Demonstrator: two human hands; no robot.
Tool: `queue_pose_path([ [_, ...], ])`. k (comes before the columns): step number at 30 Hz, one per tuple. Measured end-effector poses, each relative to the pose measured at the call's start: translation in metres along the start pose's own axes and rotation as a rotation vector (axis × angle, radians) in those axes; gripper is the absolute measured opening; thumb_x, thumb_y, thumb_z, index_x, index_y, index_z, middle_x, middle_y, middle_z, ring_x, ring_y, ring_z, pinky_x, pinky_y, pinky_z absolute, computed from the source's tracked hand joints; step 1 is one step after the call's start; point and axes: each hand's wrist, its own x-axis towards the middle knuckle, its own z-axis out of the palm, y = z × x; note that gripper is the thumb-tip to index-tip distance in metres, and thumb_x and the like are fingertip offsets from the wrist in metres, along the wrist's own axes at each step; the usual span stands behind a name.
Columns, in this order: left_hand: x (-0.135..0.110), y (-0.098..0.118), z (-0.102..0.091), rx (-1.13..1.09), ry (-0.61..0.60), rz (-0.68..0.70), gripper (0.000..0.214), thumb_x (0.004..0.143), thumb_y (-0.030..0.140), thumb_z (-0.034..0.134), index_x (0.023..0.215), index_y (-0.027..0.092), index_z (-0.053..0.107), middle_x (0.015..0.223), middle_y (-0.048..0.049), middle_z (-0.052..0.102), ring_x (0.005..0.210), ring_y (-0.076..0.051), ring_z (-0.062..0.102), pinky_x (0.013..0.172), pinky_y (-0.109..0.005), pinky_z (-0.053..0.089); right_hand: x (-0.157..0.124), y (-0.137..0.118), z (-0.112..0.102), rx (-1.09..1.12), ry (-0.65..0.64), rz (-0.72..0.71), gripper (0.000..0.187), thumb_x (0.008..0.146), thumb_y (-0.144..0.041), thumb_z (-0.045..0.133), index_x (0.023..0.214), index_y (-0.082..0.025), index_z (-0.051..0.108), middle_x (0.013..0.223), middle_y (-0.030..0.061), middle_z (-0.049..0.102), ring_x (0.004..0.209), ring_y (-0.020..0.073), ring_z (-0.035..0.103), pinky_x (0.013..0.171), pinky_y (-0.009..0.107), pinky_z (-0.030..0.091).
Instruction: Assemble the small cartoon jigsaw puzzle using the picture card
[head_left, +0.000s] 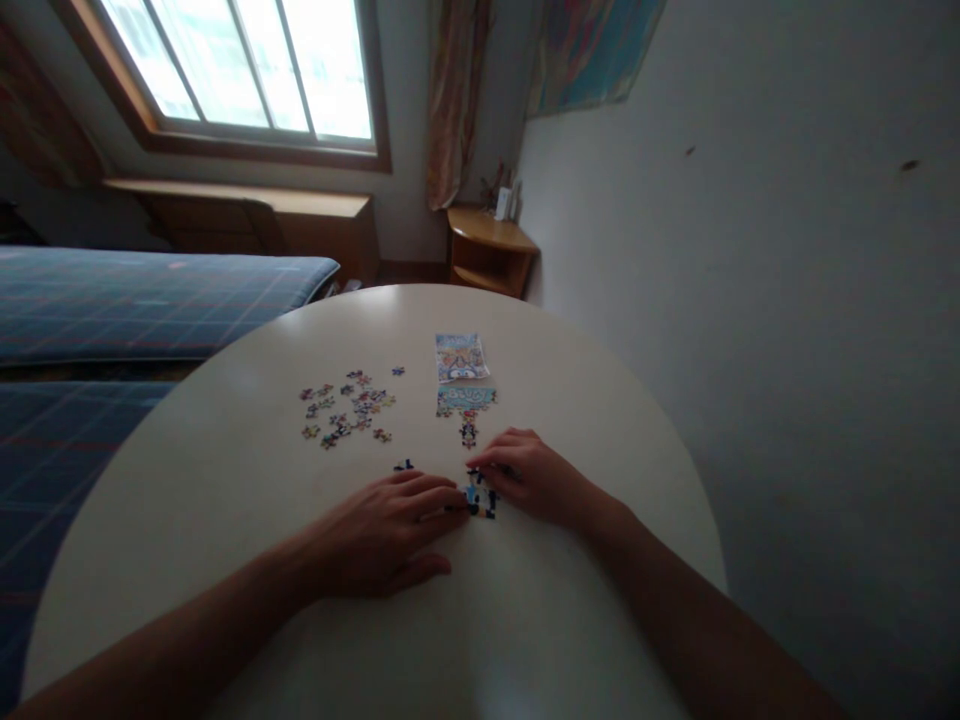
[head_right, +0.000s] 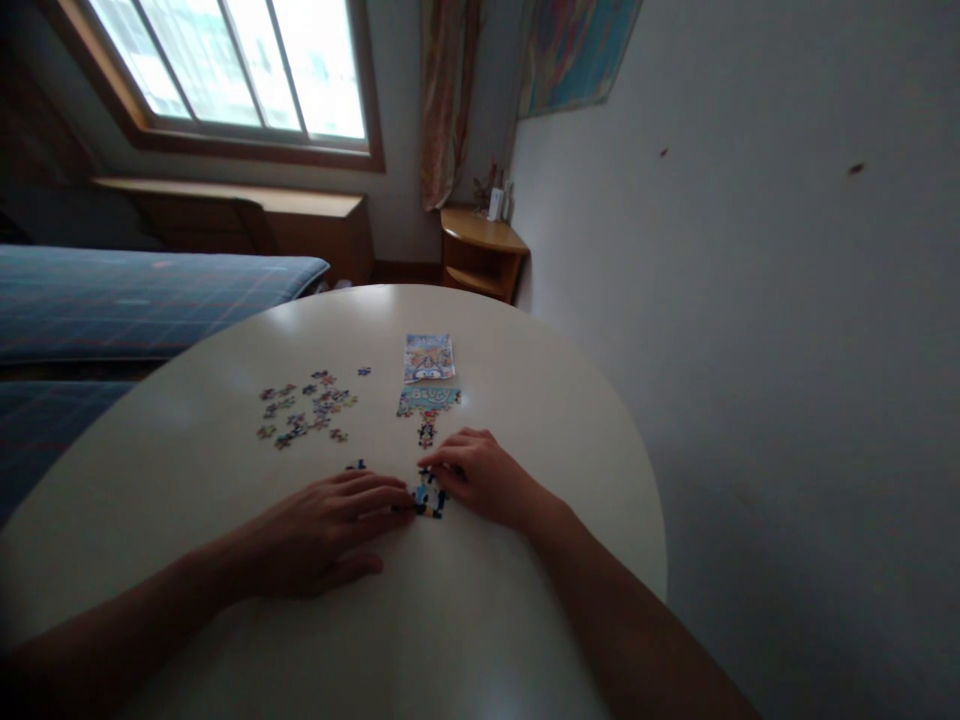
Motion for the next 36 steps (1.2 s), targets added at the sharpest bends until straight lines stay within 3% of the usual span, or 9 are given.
queue_pose_path([
  [10,0.0,-0.001,0.001,-0.016,0.01,-0.015,0.039,0.098,0.038,0.051,0.131,0.018,0.055,0.13,-0.0123,0.062,0.117,-0.027,0.059,0.1,-0.042,0.048,0.001,-0.001,0.004,-0.015,0.006,0.011,0.019,0.09,-0.013,0.063,0.102,-0.023,0.074,0.096,0.005,0.075,0.092,0.0187,0.066,0.09,0.035,0.043],
  [18,-0.002,-0.002,0.0,-0.065,0.056,-0.008,0.036,0.098,0.033,0.051,0.131,0.02,0.055,0.127,-0.0106,0.064,0.118,-0.026,0.059,0.101,-0.041,0.048,-0.004,0.005,-0.009,-0.035,-0.01,0.063,0.023,0.086,-0.01,0.062,0.102,-0.023,0.073,0.094,0.0052,0.075,0.093,0.0203,0.066,0.089,0.036,0.045],
  [26,-0.006,-0.006,-0.004,-0.08,0.051,-0.013,0.03,0.099,0.031,0.05,0.125,0.018,0.058,0.122,-0.0105,0.066,0.111,-0.024,0.061,0.096,-0.04,0.051,-0.007,0.011,-0.014,-0.002,0.005,0.065,0.021,0.092,-0.02,0.061,0.107,-0.023,0.074,0.094,0.0061,0.075,0.093,0.0198,0.064,0.089,0.036,0.045],
  [29,-0.01,-0.014,-0.005,-0.068,0.094,-0.072,0.023,0.1,0.029,0.048,0.115,0.02,0.063,0.114,-0.0075,0.069,0.103,-0.021,0.063,0.09,-0.036,0.053,-0.009,0.012,-0.02,0.024,0.035,0.086,0.02,0.09,-0.02,0.062,0.106,-0.023,0.074,0.097,0.0065,0.074,0.093,0.0199,0.063,0.089,0.036,0.046],
  [36,-0.027,-0.042,-0.006,0.105,0.185,-0.307,0.021,0.097,0.032,0.054,0.107,0.023,0.069,0.107,-0.006,0.069,0.095,-0.02,0.064,0.084,-0.035,0.054,-0.011,0.009,-0.018,-0.011,-0.044,0.07,0.028,0.086,-0.023,0.07,0.113,-0.026,0.072,0.11,0.0075,0.068,0.106,0.022,0.059,0.098,0.042,0.039],
])
